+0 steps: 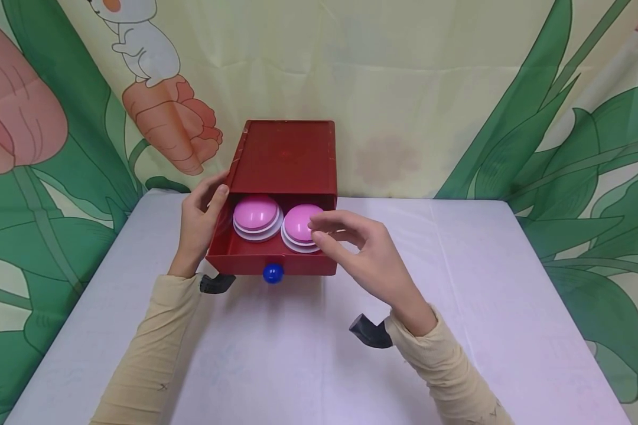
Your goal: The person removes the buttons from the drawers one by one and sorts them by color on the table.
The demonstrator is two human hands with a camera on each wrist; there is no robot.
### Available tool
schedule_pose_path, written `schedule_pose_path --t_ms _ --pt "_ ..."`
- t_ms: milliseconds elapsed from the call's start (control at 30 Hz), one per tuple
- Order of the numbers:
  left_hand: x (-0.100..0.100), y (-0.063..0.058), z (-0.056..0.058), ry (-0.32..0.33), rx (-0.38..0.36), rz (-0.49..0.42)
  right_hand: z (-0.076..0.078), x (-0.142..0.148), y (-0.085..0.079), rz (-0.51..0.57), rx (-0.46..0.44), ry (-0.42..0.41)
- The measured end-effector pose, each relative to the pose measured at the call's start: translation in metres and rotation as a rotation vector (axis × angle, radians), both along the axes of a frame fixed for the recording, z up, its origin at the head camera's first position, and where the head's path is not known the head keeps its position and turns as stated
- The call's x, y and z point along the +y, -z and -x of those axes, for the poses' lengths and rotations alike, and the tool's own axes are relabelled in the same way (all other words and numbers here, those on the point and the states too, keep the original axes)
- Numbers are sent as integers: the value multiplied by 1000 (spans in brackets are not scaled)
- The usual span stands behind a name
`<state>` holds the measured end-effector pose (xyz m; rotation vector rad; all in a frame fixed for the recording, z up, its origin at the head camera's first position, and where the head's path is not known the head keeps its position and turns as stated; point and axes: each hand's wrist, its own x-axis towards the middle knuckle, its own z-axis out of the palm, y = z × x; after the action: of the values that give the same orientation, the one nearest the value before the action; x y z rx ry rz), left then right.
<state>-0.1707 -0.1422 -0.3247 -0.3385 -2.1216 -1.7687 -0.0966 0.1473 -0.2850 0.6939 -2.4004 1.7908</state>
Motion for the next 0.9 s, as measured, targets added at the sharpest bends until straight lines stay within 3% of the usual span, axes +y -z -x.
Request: schedule_pose_path --t_ms 267,700,900 --pt "0 0 0 4 3 -1 15 -2 0 -199 31 33" --pt "-1 1 0 6 7 -6 35 -12 -3 -386 161 -42" --pt "-1 0 0 1 21 -9 40 -16 -4 -456 166 -66"
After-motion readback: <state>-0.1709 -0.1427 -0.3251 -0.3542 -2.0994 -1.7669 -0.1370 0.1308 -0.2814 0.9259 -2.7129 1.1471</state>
